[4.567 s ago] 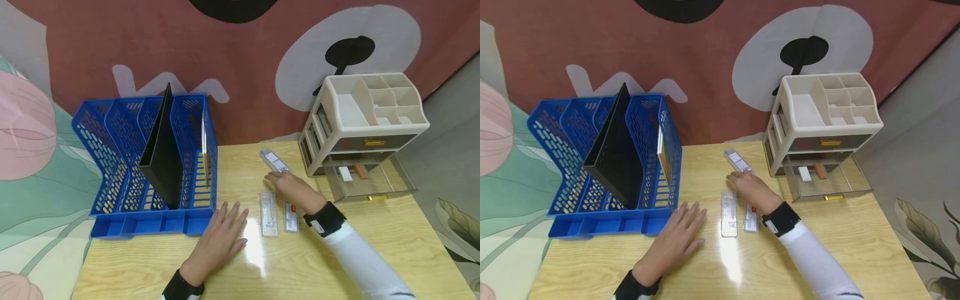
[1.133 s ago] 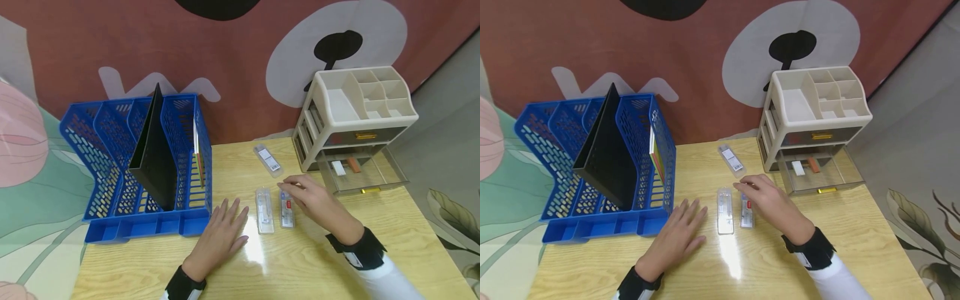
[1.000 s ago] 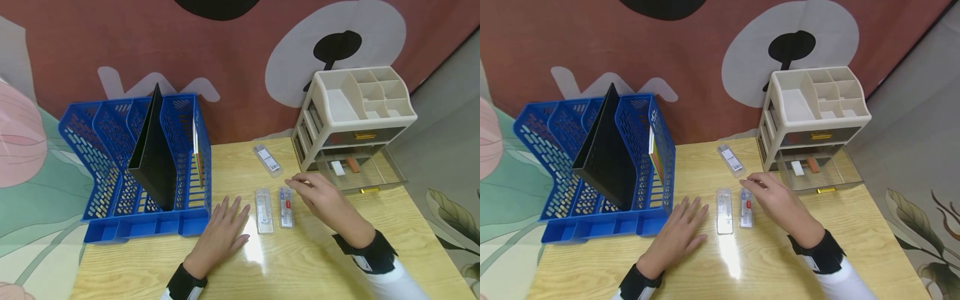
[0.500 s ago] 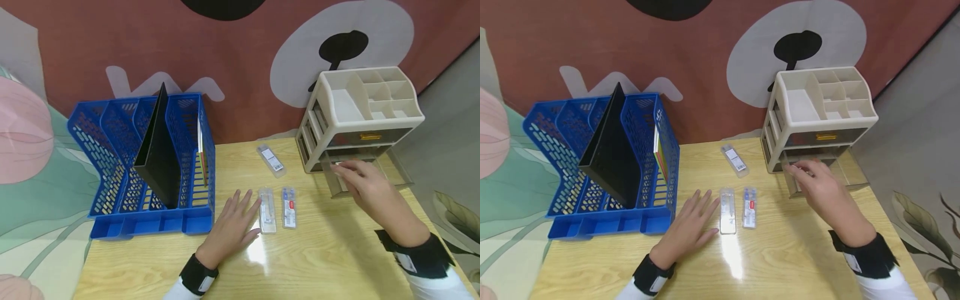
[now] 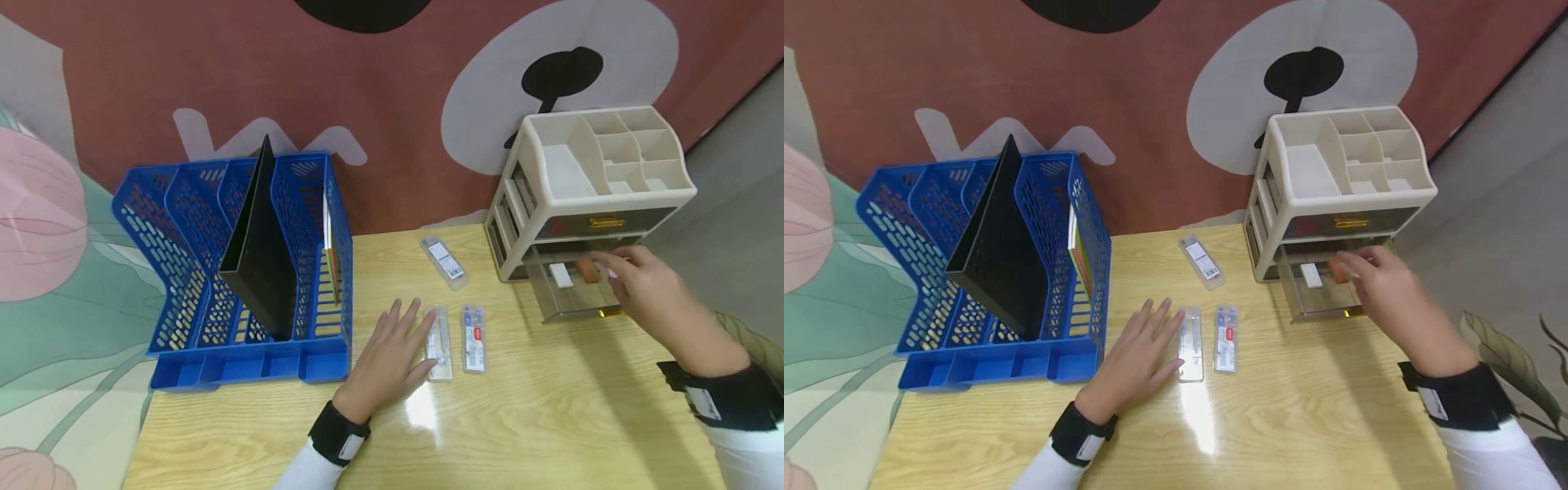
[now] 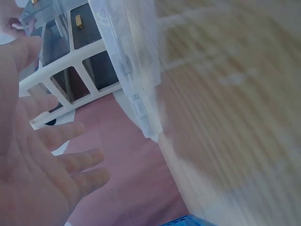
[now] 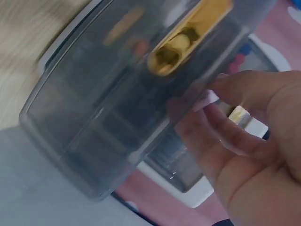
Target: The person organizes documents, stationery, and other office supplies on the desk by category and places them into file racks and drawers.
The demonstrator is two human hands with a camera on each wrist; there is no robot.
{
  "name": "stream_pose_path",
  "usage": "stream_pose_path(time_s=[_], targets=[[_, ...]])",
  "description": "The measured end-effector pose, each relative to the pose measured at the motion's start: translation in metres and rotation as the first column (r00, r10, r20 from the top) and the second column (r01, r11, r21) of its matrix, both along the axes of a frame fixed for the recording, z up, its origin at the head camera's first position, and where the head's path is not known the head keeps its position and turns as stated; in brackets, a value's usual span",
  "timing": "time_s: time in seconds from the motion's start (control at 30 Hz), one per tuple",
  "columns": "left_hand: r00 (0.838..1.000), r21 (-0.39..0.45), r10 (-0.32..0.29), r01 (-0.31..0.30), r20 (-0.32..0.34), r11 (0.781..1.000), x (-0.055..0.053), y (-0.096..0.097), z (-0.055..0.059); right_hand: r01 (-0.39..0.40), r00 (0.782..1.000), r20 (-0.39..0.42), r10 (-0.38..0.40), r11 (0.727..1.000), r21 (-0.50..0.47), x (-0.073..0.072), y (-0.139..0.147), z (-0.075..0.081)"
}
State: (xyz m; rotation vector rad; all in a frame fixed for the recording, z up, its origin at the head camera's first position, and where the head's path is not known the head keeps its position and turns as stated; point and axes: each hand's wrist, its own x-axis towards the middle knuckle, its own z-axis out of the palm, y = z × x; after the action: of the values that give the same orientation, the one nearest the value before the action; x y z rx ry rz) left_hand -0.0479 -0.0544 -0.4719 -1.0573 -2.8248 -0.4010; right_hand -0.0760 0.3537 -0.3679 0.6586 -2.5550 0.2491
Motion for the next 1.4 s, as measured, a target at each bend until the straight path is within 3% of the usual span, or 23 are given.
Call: stream_pose_path(time_s=[0.33,0.47,0.57,0.77,0.87,1.23,1.4], targets=[[0.999,-0.008,0.028,-0.027,0.043,1.0,-0.009,0.011,0.001,0.105,0.984,0.141,-0.11,0.994,0.041,-0.021,0.026,-0.007],[0.998,-0.016,0.033,-0.033,0.054,0.999,-0.011,0.015,0.004,0.191,0.931,0.298,-0.213,0.976,0.103,-0.03,0.028,-0.005],[0.998,-0.018,0.034,-0.032,0.062,0.999,-0.011,0.016,0.005,0.224,0.894,0.364,-0.26,0.965,0.139,-0.036,0.027,-0.005],[0.997,-0.026,0.031,-0.03,0.068,0.999,-0.01,0.017,0.005,0.25,0.859,0.422,-0.292,0.956,0.152,-0.045,0.026,-0.012],[0.997,-0.027,0.03,-0.028,0.065,0.999,-0.009,0.017,0.005,0.242,0.86,0.427,-0.278,0.96,0.139,-0.046,0.027,-0.016],[0.997,-0.029,0.038,-0.036,0.073,0.999,-0.008,0.014,0.003,0.263,0.899,0.339,-0.278,0.961,0.091,-0.037,0.022,-0.021],[0.996,-0.02,0.044,-0.042,0.079,0.999,-0.006,0.01,0.0,0.236,0.943,0.232,-0.239,0.971,0.043,-0.025,0.016,-0.017]])
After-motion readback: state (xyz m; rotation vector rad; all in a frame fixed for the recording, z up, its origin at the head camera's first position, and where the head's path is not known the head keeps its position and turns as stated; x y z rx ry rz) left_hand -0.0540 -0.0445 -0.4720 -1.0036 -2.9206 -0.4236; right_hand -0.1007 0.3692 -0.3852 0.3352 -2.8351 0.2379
